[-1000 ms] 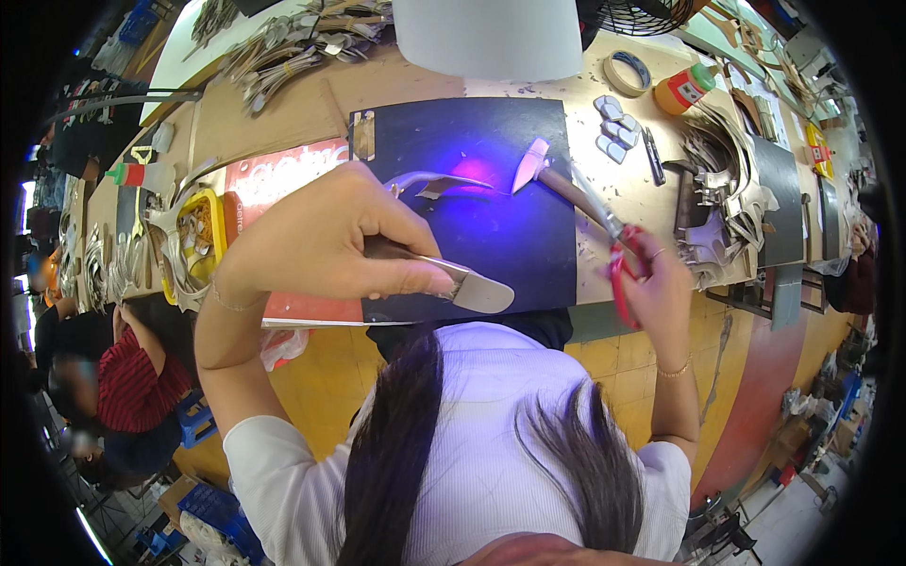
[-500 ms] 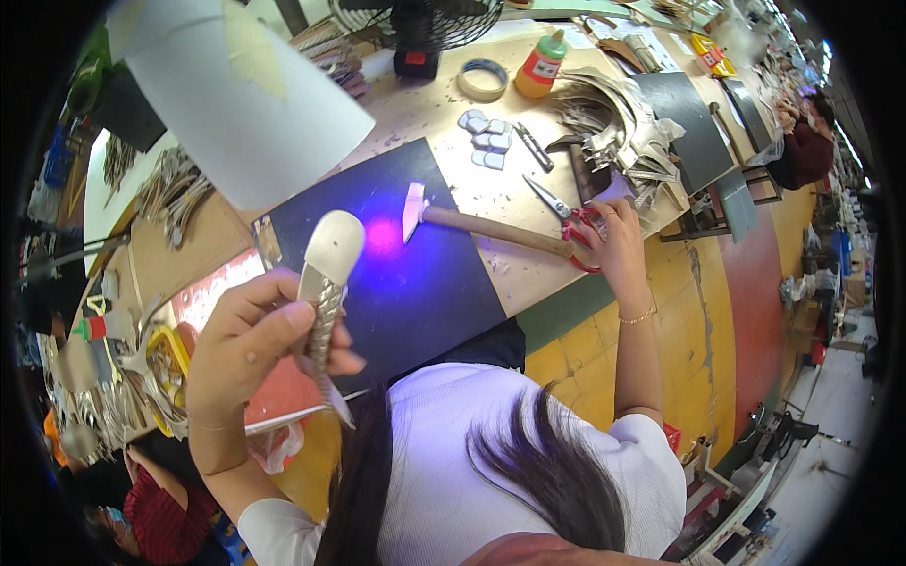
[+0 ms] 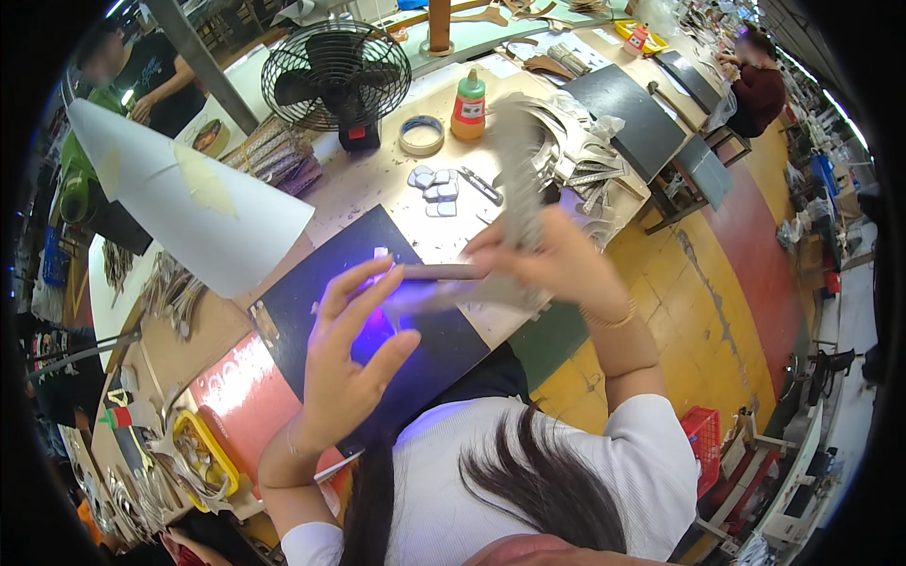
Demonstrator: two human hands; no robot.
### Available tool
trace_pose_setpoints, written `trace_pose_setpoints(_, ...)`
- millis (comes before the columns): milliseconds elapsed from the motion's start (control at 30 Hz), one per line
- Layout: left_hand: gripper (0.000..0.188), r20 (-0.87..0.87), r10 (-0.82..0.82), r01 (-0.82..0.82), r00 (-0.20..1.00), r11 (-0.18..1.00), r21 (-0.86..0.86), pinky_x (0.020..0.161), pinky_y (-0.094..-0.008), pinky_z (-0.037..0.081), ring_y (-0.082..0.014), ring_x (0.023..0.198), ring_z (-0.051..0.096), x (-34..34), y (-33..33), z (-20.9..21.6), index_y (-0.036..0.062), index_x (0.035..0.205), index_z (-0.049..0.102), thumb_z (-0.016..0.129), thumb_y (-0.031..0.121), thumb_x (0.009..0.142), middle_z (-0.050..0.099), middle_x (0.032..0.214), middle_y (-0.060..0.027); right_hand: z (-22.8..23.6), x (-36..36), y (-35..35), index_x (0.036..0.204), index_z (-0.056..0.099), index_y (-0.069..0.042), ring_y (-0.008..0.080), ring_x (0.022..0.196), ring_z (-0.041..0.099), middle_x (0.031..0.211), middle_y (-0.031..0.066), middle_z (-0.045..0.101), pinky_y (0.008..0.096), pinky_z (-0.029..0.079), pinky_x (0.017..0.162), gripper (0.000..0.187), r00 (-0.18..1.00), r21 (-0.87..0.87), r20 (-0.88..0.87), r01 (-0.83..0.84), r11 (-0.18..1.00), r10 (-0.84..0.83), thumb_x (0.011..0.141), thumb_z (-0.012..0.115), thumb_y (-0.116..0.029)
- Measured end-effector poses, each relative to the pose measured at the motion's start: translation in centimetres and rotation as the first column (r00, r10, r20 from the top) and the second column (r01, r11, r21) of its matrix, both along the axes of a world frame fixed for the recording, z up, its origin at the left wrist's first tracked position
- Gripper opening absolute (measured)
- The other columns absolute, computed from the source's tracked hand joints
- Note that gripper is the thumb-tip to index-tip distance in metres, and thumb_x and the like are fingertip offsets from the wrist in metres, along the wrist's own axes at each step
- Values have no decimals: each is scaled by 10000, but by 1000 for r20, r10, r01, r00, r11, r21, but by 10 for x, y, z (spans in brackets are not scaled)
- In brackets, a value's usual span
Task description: The person uses red-handled scissors to cut a bundle of patterned fabric strips into shorter pieces on a workbench. The person then separates and aligns the cut strips by hand.
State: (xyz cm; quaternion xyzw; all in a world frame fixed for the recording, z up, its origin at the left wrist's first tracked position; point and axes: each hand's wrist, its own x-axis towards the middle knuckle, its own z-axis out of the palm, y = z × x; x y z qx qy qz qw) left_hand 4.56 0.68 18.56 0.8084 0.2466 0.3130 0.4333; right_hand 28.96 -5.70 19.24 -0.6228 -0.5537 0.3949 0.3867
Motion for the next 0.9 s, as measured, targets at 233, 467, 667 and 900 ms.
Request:
trace_pose_setpoints(233,435,63,-54,53,997,998,28,951,-344,401,-253,1092,535,-2,-14,-6,54,1214,578,694,95,797,549,1204,-118,3,118,15,915,644,19,121,677,609,932,111,655,234,504,552,268,740,477,-532,664,576,-412,883,643,-248)
trace_pose_setpoints(467,446,-9,-48,46,999,987,-152,938,-328,411,-237,1087,534,0,-11,-39,68,1232,564,687,93,804,556,1182,-118,-106,177,12,1095,519,86,227,862,625,973,139,609,323,554,745,411,338,-25,-817,787,616,-466,942,546,-295)
trace_pose_setpoints(667,446,-197,366,-375,910,927,-10,928,-342,416,-248,1077,533,-47,-5,-88,79,1245,553,663,104,814,542,1170,-117,-121,170,-64,1053,533,56,222,824,642,926,136,600,291,545,712,367,395,-15,-604,862,506,-692,940,558,-291)
trace_pose_setpoints(900,542,-493,583,-454,646,812,365,1054,-469,301,-372,1267,368,-85,-42,-162,33,1287,485,658,240,817,400,1358,-203,-118,79,-52,827,534,-54,68,563,493,670,11,553,202,390,512,177,638,236,-351,768,595,-685,925,586,-192)
